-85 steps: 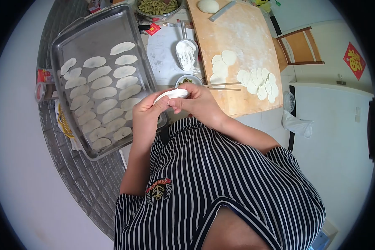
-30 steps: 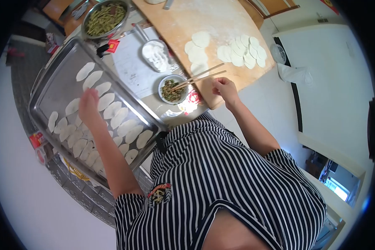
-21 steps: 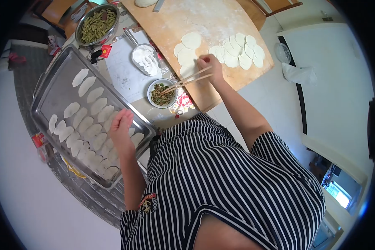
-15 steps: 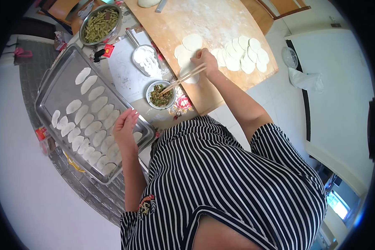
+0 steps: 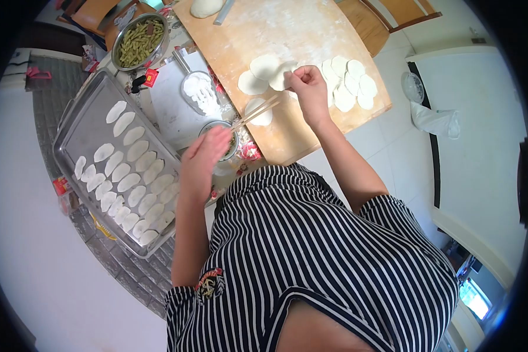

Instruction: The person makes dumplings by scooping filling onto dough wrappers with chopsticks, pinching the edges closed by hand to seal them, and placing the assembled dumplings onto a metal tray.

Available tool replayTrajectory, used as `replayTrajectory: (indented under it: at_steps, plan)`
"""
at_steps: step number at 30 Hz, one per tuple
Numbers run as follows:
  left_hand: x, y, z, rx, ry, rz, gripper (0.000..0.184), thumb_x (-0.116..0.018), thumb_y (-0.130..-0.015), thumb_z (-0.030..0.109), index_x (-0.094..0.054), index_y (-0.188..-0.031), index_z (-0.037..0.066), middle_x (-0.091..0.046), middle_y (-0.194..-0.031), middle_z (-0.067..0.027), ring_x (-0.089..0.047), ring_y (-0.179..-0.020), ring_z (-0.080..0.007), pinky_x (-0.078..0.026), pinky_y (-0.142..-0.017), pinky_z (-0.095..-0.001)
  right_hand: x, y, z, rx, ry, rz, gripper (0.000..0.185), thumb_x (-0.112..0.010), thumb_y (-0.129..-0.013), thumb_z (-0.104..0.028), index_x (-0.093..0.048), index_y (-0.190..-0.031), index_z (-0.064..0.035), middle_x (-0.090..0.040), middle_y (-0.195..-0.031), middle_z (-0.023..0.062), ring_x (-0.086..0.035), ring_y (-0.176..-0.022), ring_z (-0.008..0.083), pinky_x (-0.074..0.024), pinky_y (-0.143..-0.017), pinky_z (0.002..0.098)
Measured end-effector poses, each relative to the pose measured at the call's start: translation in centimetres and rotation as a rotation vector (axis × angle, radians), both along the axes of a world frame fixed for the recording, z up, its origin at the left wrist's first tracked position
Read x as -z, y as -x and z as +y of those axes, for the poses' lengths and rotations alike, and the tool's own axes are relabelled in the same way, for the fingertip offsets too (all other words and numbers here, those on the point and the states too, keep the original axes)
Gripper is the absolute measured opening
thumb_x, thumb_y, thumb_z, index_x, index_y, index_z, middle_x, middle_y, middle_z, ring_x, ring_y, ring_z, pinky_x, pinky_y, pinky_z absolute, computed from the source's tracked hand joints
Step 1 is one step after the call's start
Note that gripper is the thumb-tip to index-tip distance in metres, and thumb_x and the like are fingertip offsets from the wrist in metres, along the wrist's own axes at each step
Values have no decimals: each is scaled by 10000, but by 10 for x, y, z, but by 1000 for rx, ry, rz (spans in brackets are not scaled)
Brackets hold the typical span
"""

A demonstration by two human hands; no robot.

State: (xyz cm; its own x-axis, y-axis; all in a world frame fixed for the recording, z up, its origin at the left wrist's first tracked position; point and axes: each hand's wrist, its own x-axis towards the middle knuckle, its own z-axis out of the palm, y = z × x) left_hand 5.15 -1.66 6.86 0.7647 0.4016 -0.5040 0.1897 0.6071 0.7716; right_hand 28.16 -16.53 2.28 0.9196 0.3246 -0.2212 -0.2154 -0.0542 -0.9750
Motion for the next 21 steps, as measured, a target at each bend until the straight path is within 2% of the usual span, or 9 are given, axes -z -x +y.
replayTrajectory:
  at_steps: [4, 6, 9, 11, 12, 16, 19, 20, 21]
  plan:
    - [0, -40, -23, 85, 450, -199, 473, -396, -1043, 288, -389, -1367, -56, -487, -1368, -209, -449, -1310, -306, -350, -1120, -424, -50, 42, 1, -123, -272, 239, 146, -680, -880, -57, -537, -904, -48, -571, -737, -12, -565, -650, 70, -483, -605, 200]
    - [-2, -60, -33, -114, 583, -386, 488, -416, -1031, 333, -400, -1358, -28, -511, -1334, -184, -481, -1260, -289, -383, -1076, -399, -60, 65, -4, -347, -285, 326, 152, -701, -877, -96, -562, -932, -70, -612, -812, -5, -581, -712, 60, -514, -685, 189]
    - [19, -58, -15, -255, 417, -424, 438, -449, -1016, 328, -442, -1311, 4, -529, -1294, -165, -516, -1198, -288, -415, -1036, -391, -43, 75, -19, -558, -174, 304, 161, -689, -903, -186, -582, -946, -73, -643, -872, 15, -597, -735, 64, -505, -673, 186]
    - [26, -40, 4, -398, 282, -428, 412, -488, -1000, 289, -426, -1322, 38, -523, -1289, -161, -521, -1187, -287, -428, -1021, -446, -18, 67, -35, -662, 154, 481, 229, -660, -926, -265, -590, -987, -56, -636, -854, 12, -604, -729, 75, -500, -667, 191]
    - [27, -27, 13, -466, 280, -427, 417, -481, -1004, 281, -414, -1340, 42, -517, -1300, -162, -510, -1208, -293, -420, -1036, -459, 4, 63, -42, -673, 291, 512, 359, -638, -936, -312, -566, -1161, -41, -626, -886, 27, -580, -717, 73, -487, -638, 200]
    - [17, 23, 30, -708, 284, -259, 418, -398, -1038, 254, -385, -1399, 41, -500, -1338, -153, -449, -1302, -294, -368, -1108, -459, 41, 67, -28, -583, 178, 399, 642, -645, -928, -304, -357, -1447, -59, -573, -827, -3, -521, -717, 63, -440, -591, 205]
    - [25, 56, 30, -784, 254, -215, 419, -374, -1045, 248, -377, -1409, 39, -500, -1339, -157, -473, -1283, -302, -400, -1085, -454, 50, 68, 7, -698, 51, 366, 560, -642, -931, -291, -437, -1406, -78, -570, -820, 8, -503, -715, 58, -419, -596, 199]
    - [29, 66, 28, -796, 250, -215, 419, -374, -1045, 248, -377, -1409, 39, -500, -1339, -157, -473, -1283, -302, -400, -1085, -454, 53, 67, 15, -762, 20, 362, 399, -645, -928, -285, -598, -1259, -66, -578, -829, 17, -514, -735, 70, -437, -637, 214]
    - [32, 74, 26, -813, 266, -213, 414, -378, -1043, 242, -384, -1403, 37, -501, -1335, -162, -486, -1269, -304, -416, -1073, -449, 54, 70, 23, -774, 20, 364, 399, -645, -928, -285, -598, -1259, -66, -578, -829, 17, -514, -735, 70, -437, -637, 214]
